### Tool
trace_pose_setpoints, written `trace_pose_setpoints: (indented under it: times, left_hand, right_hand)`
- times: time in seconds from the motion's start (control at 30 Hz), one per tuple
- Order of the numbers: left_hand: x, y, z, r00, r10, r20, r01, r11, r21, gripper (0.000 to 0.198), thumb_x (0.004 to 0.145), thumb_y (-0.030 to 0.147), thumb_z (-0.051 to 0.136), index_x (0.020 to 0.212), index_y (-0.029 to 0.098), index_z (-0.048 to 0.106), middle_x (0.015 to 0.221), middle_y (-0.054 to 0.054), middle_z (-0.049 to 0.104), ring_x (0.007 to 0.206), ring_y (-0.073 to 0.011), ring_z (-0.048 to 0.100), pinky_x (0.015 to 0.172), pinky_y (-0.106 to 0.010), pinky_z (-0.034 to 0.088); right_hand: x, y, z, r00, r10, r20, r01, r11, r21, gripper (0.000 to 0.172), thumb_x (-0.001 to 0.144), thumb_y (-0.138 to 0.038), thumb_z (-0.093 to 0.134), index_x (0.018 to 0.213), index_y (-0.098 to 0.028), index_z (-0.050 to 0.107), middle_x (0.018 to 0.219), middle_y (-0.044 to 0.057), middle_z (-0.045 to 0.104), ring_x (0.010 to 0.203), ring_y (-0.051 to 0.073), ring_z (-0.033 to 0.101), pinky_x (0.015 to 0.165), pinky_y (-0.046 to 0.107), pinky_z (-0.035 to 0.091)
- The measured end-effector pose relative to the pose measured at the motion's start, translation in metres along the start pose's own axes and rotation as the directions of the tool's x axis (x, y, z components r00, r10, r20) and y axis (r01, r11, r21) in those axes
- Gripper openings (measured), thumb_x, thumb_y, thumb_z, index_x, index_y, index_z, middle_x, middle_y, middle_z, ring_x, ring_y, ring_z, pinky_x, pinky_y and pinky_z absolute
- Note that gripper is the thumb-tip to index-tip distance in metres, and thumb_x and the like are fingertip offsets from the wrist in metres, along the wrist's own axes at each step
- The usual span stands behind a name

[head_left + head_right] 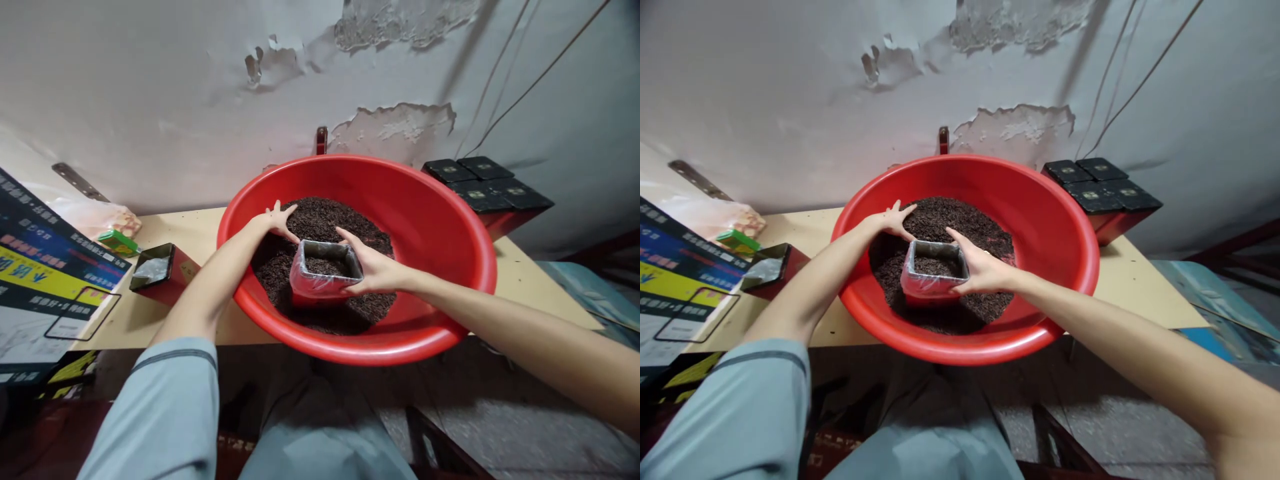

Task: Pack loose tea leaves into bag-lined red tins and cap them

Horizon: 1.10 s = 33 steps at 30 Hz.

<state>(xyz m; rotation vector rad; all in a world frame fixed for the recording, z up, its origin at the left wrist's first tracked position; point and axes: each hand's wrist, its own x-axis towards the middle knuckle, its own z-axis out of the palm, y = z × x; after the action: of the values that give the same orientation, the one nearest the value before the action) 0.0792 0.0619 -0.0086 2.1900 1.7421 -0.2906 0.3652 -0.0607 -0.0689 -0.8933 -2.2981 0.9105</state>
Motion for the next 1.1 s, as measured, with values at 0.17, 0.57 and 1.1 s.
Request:
trace_pose_setpoints:
  times: [0.17, 0.57, 1.1]
  left_hand:
    - [0.015, -0.002, 0.024, 0.998, -0.049, -0.031, 0.050, 0.998, 0.032, 0.131, 0.053, 0.055, 0.094, 0.166, 0.037, 0.031, 0.173, -0.019, 0.021, 0.151, -0.0535, 0.038, 0.122, -0.059, 0.037]
    - [0.010, 0.003, 0.006, 0.987, -0.066, -0.148, 0.063, 0.998, -0.027, 0.083, 0.063, 0.026, 0.085, 0.143, 0.029, 0.066, 0.130, -0.008, 0.073, 0.124, -0.0358, 0.067, 0.106, -0.045, 0.056]
    - [-0.070, 0.118, -0.011, 0.610, 0.777, -0.154, -0.747, 0.629, 0.214, 0.043, 0.074, 0.010, 0.072, 0.113, 0.023, 0.083, 0.117, -0.008, 0.079, 0.107, -0.0251, 0.074, 0.095, -0.033, 0.057]
  right_hand:
    - [0.001, -0.003, -0.010, 0.994, -0.080, -0.079, 0.079, 0.997, -0.019, 0.126, 0.065, -0.046, 0.089, 0.166, -0.023, 0.016, 0.135, 0.014, 0.056, 0.116, 0.032, 0.065, 0.109, 0.053, 0.050]
    - [-0.007, 0.007, -0.033, 0.997, -0.012, -0.071, 0.003, 0.991, -0.136, 0.127, 0.059, -0.032, 0.087, 0.166, -0.017, 0.020, 0.146, 0.020, 0.053, 0.131, 0.038, 0.059, 0.115, 0.054, 0.046]
    - [0.002, 0.031, -0.035, 0.978, -0.201, -0.053, 0.193, 0.974, -0.116, 0.149, 0.065, -0.051, 0.092, 0.170, -0.014, -0.007, 0.174, 0.027, 0.021, 0.157, 0.042, 0.034, 0.126, 0.055, 0.032]
